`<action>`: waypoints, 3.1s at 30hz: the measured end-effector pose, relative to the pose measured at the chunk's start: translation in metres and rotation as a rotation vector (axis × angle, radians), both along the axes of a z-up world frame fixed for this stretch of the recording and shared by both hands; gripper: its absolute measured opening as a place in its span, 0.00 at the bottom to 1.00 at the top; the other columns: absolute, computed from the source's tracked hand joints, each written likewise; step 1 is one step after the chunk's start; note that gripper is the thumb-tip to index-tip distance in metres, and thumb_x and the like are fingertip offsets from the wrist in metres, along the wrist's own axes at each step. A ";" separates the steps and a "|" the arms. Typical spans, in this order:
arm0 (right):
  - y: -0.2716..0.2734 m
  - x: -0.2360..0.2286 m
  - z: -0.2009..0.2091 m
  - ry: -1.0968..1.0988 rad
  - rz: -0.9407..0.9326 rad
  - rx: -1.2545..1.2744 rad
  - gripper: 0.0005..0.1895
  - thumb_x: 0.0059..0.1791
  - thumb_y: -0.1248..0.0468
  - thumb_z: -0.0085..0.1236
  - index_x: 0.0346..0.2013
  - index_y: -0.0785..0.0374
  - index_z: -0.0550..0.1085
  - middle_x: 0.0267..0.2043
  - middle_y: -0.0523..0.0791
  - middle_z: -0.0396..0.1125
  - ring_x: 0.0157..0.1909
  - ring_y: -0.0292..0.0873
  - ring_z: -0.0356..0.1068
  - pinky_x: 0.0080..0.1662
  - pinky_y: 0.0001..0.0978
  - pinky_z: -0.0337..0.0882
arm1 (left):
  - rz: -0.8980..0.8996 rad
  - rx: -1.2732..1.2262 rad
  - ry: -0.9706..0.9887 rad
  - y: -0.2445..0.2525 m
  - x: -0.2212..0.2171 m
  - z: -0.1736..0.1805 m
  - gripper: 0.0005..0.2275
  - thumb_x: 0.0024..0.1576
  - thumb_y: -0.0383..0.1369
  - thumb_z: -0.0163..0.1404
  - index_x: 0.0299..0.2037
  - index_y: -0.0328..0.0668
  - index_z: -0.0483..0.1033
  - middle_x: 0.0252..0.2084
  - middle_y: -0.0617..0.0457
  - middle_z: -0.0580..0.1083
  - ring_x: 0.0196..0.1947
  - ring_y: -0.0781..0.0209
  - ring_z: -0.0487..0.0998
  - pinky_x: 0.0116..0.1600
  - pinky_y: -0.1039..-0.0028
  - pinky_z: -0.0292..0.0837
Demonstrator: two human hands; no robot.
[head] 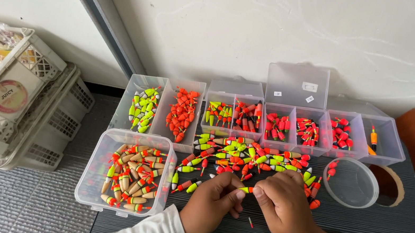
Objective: Assembling plastic fishing floats by joining the body and the stem components.
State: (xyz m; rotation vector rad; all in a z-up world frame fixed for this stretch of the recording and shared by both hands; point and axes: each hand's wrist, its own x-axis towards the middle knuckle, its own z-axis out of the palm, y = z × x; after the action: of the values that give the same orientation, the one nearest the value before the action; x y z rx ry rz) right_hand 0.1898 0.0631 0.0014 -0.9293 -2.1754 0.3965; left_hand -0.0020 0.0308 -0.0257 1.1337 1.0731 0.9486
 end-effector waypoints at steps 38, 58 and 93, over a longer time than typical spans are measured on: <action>0.003 0.003 0.004 -0.075 -0.043 -0.023 0.15 0.54 0.56 0.43 0.25 0.54 0.70 0.20 0.35 0.64 0.26 0.40 0.63 0.46 0.39 0.58 | 0.049 -0.041 -0.020 -0.005 0.007 0.001 0.10 0.60 0.27 0.53 0.47 0.42 0.66 0.30 0.51 0.72 0.28 0.66 0.76 0.33 0.77 0.77; 0.081 -0.056 0.008 -0.895 -0.188 0.005 0.07 0.50 0.54 0.53 0.35 0.50 0.75 0.33 0.37 0.73 0.36 0.48 0.74 0.33 0.48 0.70 | -0.160 0.153 0.360 -0.009 -0.001 0.025 0.02 0.56 0.30 0.53 0.34 0.50 0.74 0.29 0.60 0.76 0.30 0.66 0.76 0.39 0.73 0.70; -0.020 -0.003 -0.016 0.002 -0.003 -0.077 0.09 0.53 0.62 0.47 0.31 0.58 0.73 0.23 0.40 0.64 0.26 0.41 0.63 0.36 0.34 0.65 | -0.124 0.119 0.166 -0.008 -0.003 0.015 0.09 0.68 0.37 0.37 0.39 0.45 0.64 0.27 0.50 0.72 0.27 0.61 0.75 0.35 0.73 0.74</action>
State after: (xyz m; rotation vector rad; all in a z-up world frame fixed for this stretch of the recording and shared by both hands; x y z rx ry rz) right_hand 0.1871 0.0434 -0.0150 -0.9730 -2.1697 0.4825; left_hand -0.0048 0.0227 -0.0105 1.3805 1.0765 0.8402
